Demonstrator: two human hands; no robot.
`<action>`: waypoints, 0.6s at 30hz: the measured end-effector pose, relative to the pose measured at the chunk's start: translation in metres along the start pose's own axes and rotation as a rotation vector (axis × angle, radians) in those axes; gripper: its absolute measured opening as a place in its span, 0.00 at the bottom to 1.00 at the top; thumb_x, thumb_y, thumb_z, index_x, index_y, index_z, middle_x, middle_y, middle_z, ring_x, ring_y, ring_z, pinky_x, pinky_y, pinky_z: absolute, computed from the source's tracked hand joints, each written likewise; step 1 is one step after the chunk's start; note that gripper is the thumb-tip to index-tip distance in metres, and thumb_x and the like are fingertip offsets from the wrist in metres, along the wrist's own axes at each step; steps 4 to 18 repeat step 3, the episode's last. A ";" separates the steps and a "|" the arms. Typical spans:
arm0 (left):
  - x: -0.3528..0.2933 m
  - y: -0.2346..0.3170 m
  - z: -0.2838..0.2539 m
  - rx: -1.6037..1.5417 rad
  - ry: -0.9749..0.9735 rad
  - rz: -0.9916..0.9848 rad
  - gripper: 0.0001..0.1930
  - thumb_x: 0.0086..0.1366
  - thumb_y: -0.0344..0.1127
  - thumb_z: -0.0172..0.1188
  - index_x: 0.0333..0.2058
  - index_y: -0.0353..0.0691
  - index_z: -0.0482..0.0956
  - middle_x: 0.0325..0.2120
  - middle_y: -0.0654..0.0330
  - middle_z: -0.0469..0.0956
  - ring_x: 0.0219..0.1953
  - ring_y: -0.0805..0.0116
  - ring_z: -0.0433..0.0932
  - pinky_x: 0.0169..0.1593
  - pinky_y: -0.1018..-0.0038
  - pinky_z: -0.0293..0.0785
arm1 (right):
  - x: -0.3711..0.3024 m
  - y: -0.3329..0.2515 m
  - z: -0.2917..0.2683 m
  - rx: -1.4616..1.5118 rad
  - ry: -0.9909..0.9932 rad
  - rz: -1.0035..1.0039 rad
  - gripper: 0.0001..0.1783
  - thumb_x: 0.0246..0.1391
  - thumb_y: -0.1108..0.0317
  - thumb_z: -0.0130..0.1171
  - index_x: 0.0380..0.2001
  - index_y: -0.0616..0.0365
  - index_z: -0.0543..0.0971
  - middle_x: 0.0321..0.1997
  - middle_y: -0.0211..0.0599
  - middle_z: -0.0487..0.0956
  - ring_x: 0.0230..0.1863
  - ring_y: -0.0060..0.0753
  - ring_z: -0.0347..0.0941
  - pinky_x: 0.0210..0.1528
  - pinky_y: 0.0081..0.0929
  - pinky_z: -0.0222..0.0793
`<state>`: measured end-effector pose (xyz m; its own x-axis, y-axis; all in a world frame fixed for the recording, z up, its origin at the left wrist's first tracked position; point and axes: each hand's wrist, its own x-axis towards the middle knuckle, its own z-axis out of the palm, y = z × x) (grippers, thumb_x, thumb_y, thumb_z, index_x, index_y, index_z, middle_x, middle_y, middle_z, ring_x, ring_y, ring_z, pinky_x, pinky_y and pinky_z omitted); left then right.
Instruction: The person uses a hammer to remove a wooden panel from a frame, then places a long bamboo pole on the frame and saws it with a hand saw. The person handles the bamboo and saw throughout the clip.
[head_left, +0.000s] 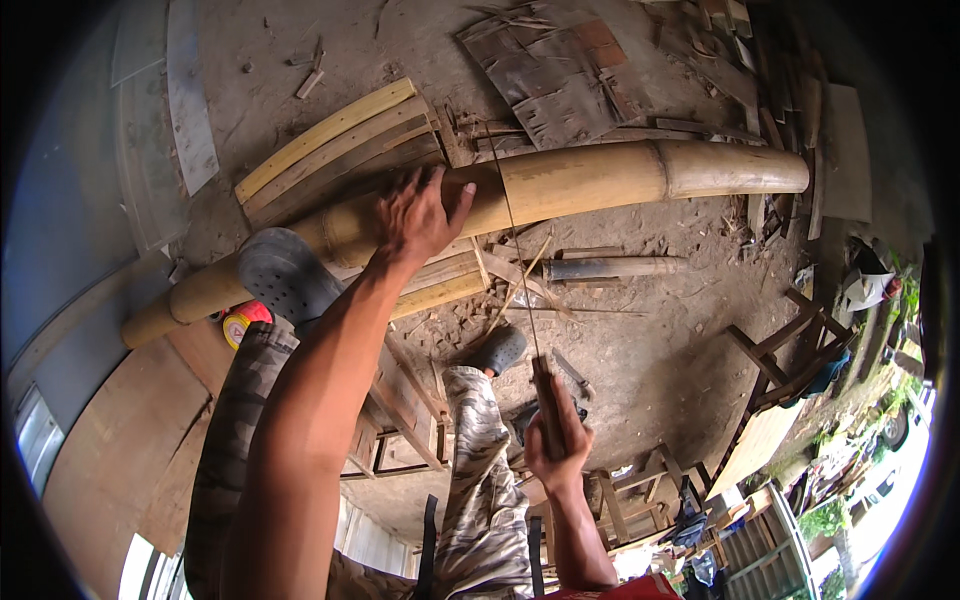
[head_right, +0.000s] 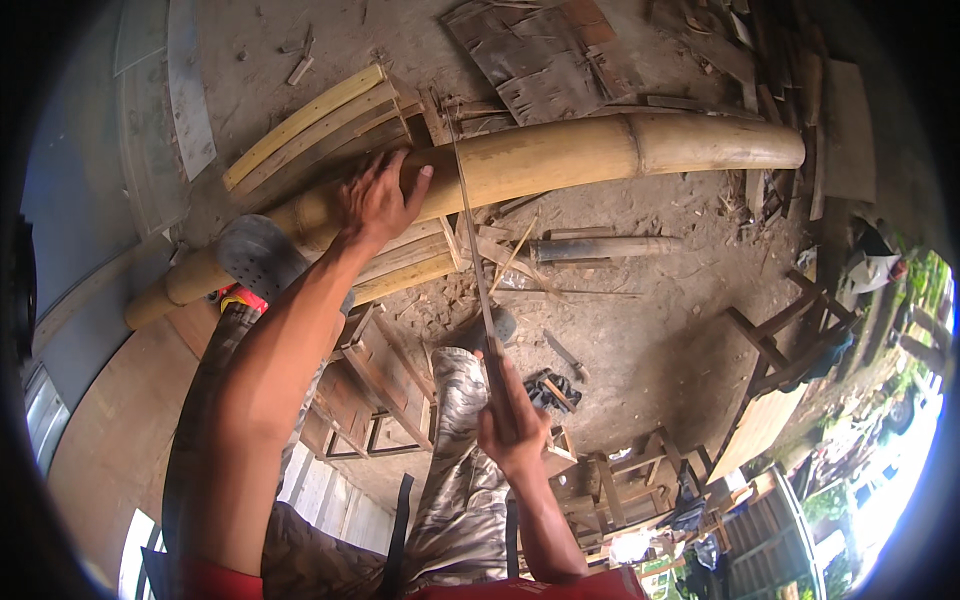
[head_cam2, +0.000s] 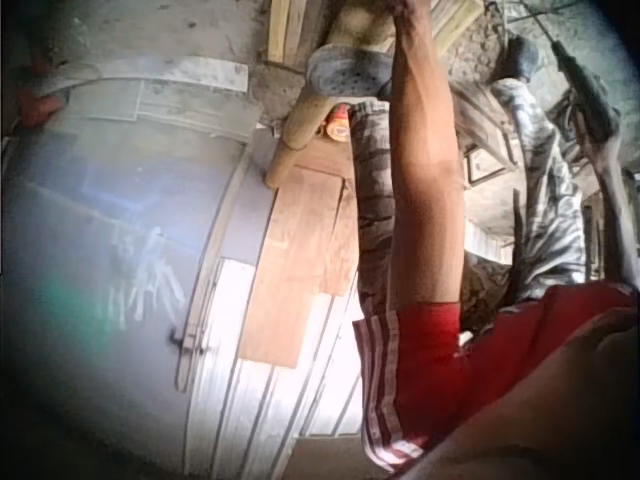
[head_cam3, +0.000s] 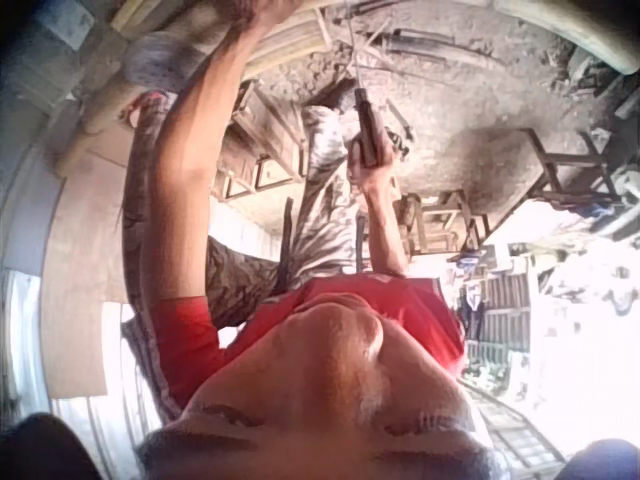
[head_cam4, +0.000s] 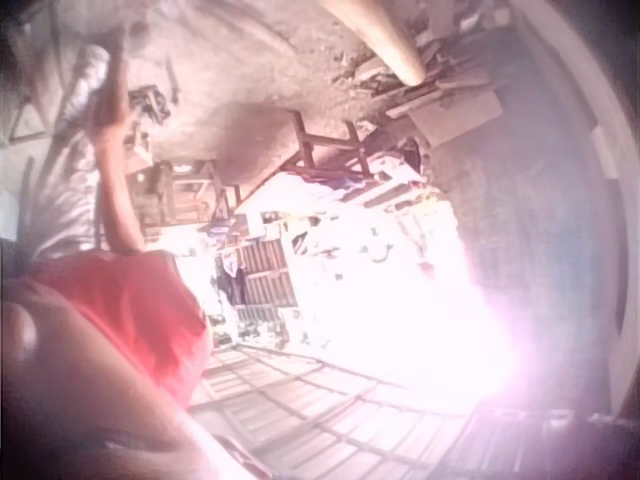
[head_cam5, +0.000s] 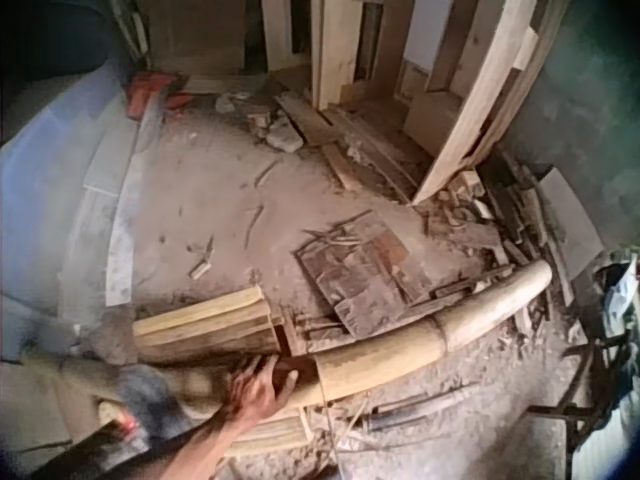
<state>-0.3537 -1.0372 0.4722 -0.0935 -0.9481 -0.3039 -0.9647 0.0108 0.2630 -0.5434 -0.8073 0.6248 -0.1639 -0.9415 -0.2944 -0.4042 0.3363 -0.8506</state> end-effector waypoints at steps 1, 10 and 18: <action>0.000 -0.003 0.003 -0.009 -0.006 0.002 0.31 0.68 0.61 0.47 0.60 0.47 0.72 0.58 0.45 0.73 0.59 0.42 0.72 0.60 0.43 0.64 | 0.023 0.000 0.010 0.038 0.019 -0.017 0.34 0.49 0.79 0.53 0.64 0.68 0.67 0.57 0.54 0.78 0.46 0.33 0.81 0.48 0.26 0.75; 0.002 -0.008 0.007 -0.149 -0.064 -0.038 0.38 0.66 0.68 0.45 0.61 0.43 0.72 0.60 0.42 0.70 0.65 0.39 0.65 0.67 0.43 0.55 | 0.098 0.004 0.038 0.130 0.071 -0.094 0.33 0.50 0.78 0.51 0.63 0.69 0.68 0.61 0.54 0.75 0.59 0.41 0.76 0.62 0.31 0.69; 0.002 -0.008 0.007 -0.149 -0.064 -0.038 0.38 0.66 0.68 0.45 0.61 0.43 0.72 0.60 0.42 0.70 0.65 0.39 0.65 0.67 0.43 0.55 | 0.098 0.004 0.038 0.130 0.071 -0.094 0.33 0.50 0.78 0.51 0.63 0.69 0.68 0.61 0.54 0.75 0.59 0.41 0.76 0.62 0.31 0.69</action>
